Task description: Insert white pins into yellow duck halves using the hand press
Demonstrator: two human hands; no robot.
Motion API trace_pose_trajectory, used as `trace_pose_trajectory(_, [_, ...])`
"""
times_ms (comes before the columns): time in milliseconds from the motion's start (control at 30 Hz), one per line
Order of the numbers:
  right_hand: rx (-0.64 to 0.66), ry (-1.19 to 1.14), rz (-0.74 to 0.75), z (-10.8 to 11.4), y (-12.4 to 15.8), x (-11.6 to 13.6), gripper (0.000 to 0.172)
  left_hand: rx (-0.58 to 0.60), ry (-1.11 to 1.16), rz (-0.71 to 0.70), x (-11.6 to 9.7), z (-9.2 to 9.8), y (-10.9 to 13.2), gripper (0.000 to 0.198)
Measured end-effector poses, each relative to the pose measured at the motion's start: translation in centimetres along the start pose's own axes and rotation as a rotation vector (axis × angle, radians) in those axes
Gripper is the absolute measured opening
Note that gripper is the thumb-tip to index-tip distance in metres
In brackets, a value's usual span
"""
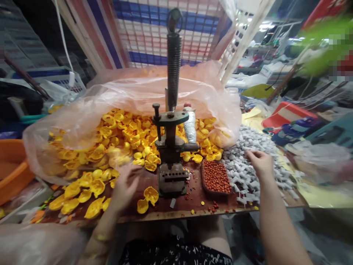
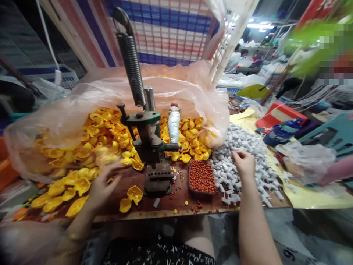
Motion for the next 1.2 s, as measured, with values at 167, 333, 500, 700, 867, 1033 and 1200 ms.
trace_pose_trajectory(167, [0.1,0.341,0.126,-1.9,0.0,0.2,0.011,0.16,-0.346,-0.102,0.1,-6.1,-3.5,0.041])
trace_pose_trajectory(333, [0.185,0.627,0.216,-4.4,1.0,0.0,0.01,0.134,-0.309,-0.091,1.2,-6.6,-2.6,0.031])
trace_pose_trajectory(500, [0.112,0.569,0.276,-4.1,2.0,0.4,0.018,0.005,-0.206,-0.105,0.3,-3.9,-0.7,0.038])
trace_pose_trajectory(700, [0.45,-0.483,0.015,-4.8,8.4,5.5,0.044,-0.042,-0.075,-0.267,-4.3,-4.9,3.0,0.037])
trace_pose_trajectory(867, [0.923,-0.776,-0.091,-8.9,18.4,11.1,0.04,-0.035,-0.03,-0.317,-7.0,-7.6,5.0,0.042])
trace_pose_trajectory(1033, [0.805,-0.777,0.041,-11.4,24.0,12.0,0.027,-0.06,-0.037,-0.3,-7.4,-7.4,5.1,0.04])
trace_pose_trajectory(1200, [0.627,-0.537,0.451,-11.8,26.0,11.5,0.013,-0.069,-0.059,-0.339,-7.3,-7.0,5.4,0.053])
Point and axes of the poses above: each hand's wrist, its own y-axis away from the middle knuckle, its own z-axis out of the back of the hand, x = y × z, the point moved 2 cm from there along -y, towards the middle knuckle, and after that the axes turned 2 degrees about y, right-handed, at the moved point
